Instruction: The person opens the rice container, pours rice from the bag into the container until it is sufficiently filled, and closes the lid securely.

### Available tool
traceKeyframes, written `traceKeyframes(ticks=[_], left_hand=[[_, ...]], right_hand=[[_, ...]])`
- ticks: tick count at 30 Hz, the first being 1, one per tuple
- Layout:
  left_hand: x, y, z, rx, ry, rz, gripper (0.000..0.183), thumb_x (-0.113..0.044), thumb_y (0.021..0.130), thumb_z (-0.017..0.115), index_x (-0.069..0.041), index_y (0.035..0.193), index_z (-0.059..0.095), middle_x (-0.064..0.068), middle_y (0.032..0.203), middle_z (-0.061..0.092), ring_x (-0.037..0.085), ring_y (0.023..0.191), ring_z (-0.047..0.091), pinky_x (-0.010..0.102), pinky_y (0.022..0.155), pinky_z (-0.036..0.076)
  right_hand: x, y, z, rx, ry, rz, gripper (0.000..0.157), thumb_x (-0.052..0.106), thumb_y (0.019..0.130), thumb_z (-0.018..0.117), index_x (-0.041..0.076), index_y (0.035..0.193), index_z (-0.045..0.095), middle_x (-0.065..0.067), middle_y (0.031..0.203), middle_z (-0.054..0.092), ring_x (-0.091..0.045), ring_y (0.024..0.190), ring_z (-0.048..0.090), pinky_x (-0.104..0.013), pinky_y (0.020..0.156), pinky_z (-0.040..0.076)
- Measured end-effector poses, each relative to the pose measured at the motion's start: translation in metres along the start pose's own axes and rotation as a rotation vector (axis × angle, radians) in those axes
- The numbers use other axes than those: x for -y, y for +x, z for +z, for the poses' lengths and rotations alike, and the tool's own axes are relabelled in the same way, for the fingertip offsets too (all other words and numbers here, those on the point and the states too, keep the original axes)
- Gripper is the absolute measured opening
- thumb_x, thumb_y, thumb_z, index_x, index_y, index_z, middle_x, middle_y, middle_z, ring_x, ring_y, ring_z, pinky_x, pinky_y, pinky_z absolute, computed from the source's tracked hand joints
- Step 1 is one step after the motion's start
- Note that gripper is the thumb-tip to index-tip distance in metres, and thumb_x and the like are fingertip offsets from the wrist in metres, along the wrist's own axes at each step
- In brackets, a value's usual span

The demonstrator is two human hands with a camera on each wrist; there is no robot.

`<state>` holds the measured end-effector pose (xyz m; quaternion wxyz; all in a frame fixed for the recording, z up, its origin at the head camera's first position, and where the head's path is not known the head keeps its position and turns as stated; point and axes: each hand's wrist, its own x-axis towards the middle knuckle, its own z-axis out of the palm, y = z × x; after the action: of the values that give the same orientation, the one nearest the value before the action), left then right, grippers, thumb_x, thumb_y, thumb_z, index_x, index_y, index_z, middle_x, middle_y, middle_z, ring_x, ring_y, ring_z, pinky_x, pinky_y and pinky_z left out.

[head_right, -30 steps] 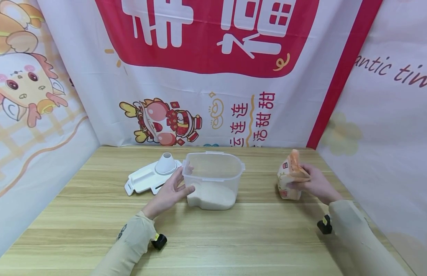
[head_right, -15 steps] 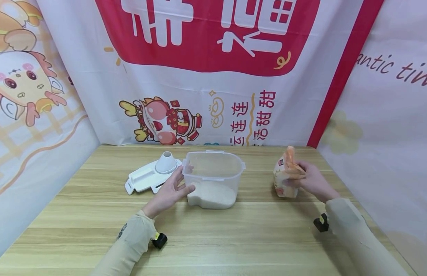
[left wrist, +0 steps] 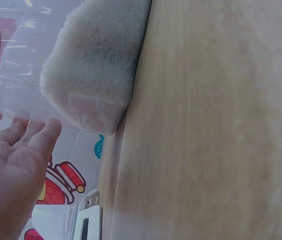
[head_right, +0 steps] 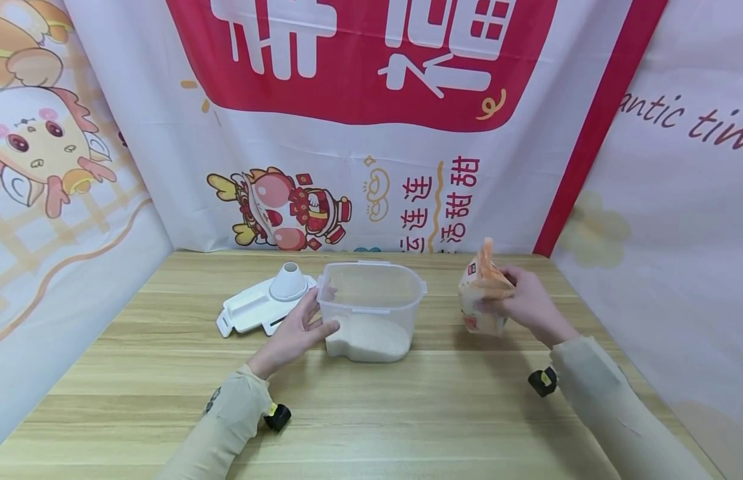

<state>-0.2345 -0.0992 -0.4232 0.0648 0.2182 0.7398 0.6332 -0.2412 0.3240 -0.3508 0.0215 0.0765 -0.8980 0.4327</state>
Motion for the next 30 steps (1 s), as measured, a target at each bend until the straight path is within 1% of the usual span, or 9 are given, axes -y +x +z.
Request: traceKeyframes(ticks=[3, 5, 7, 11, 16, 20, 23, 27, 30], left_hand=[[-0.009, -0.004, 0.002, 0.002, -0.006, 0.001, 0.082, -0.015, 0.094, 0.069, -0.014, 0.157, 0.017, 0.009, 0.159, 0.024, 0.026, 0.144, 0.023, 0.043, 0.113, 0.030], [-0.011, -0.005, 0.002, 0.003, -0.011, 0.004, 0.082, -0.015, 0.094, 0.069, -0.013, 0.157, 0.016, 0.010, 0.159, 0.024, 0.026, 0.144, 0.023, 0.043, 0.114, 0.029], [-0.013, -0.005, 0.002, 0.002, -0.011, 0.006, 0.083, -0.016, 0.094, 0.069, -0.013, 0.157, 0.017, 0.010, 0.159, 0.024, 0.025, 0.144, 0.023, 0.042, 0.114, 0.029], [-0.013, -0.006, 0.002, -0.004, -0.006, 0.001, 0.083, -0.018, 0.093, 0.070, -0.014, 0.157, 0.017, 0.010, 0.159, 0.024, 0.024, 0.144, 0.024, 0.042, 0.113, 0.030], [-0.012, -0.005, 0.002, -0.007, -0.008, -0.008, 0.083, -0.017, 0.093, 0.070, -0.015, 0.157, 0.017, 0.010, 0.159, 0.024, 0.028, 0.143, 0.025, 0.042, 0.113, 0.031], [0.007, 0.000, 0.001, -0.020, 0.001, 0.017, 0.084, -0.023, 0.092, 0.072, -0.024, 0.157, 0.020, 0.003, 0.158, 0.027, 0.026, 0.142, 0.028, 0.041, 0.111, 0.034], [0.019, 0.004, 0.000, -0.027, 0.011, 0.037, 0.084, -0.029, 0.090, 0.074, -0.028, 0.156, 0.022, -0.002, 0.157, 0.029, 0.023, 0.141, 0.030, 0.038, 0.109, 0.037], [0.019, 0.005, -0.001, -0.024, 0.012, 0.042, 0.084, -0.031, 0.090, 0.074, -0.025, 0.156, 0.022, -0.002, 0.156, 0.029, 0.022, 0.141, 0.030, 0.037, 0.109, 0.037], [0.019, 0.004, -0.001, -0.035, 0.015, 0.043, 0.083, -0.031, 0.090, 0.074, -0.025, 0.155, 0.023, -0.004, 0.155, 0.031, 0.018, 0.141, 0.029, 0.036, 0.110, 0.036]], right_hand=[[0.016, 0.000, 0.000, -0.012, 0.018, -0.015, 0.064, 0.020, 0.077, 0.086, -0.003, 0.128, 0.055, -0.020, 0.120, 0.062, -0.024, 0.097, 0.059, -0.033, 0.075, 0.056], [0.027, 0.000, -0.001, -0.015, 0.009, -0.029, 0.063, 0.020, 0.077, 0.086, -0.003, 0.128, 0.056, -0.020, 0.119, 0.062, -0.023, 0.097, 0.058, -0.033, 0.075, 0.056], [0.039, -0.001, -0.002, -0.008, 0.010, -0.019, 0.064, 0.020, 0.077, 0.086, -0.002, 0.129, 0.056, -0.019, 0.120, 0.062, -0.025, 0.098, 0.058, -0.034, 0.076, 0.057], [0.063, -0.002, -0.003, 0.042, 0.011, 0.025, 0.073, 0.025, 0.078, 0.085, 0.002, 0.138, 0.050, -0.016, 0.126, 0.060, -0.029, 0.104, 0.057, -0.040, 0.083, 0.055], [0.088, -0.004, 0.001, 0.081, 0.015, 0.038, 0.076, 0.026, 0.076, 0.087, 0.007, 0.140, 0.049, -0.013, 0.128, 0.060, -0.030, 0.107, 0.056, -0.046, 0.086, 0.054], [0.103, -0.004, 0.006, 0.099, -0.010, 0.035, 0.073, 0.024, 0.076, 0.086, 0.008, 0.138, 0.050, -0.012, 0.126, 0.060, -0.030, 0.105, 0.056, -0.046, 0.086, 0.054], [0.113, -0.003, 0.009, 0.093, -0.040, 0.010, 0.068, 0.020, 0.076, 0.086, 0.007, 0.134, 0.053, -0.012, 0.123, 0.062, -0.030, 0.102, 0.057, -0.044, 0.083, 0.055], [0.122, 0.000, 0.014, 0.065, -0.083, -0.041, 0.058, 0.017, 0.076, 0.085, 0.005, 0.126, 0.059, -0.013, 0.116, 0.064, -0.030, 0.096, 0.059, -0.042, 0.078, 0.056], [0.129, 0.003, 0.016, 0.054, -0.130, -0.070, 0.053, 0.019, 0.075, 0.086, 0.004, 0.120, 0.061, -0.014, 0.111, 0.066, -0.030, 0.093, 0.059, -0.042, 0.078, 0.057]])
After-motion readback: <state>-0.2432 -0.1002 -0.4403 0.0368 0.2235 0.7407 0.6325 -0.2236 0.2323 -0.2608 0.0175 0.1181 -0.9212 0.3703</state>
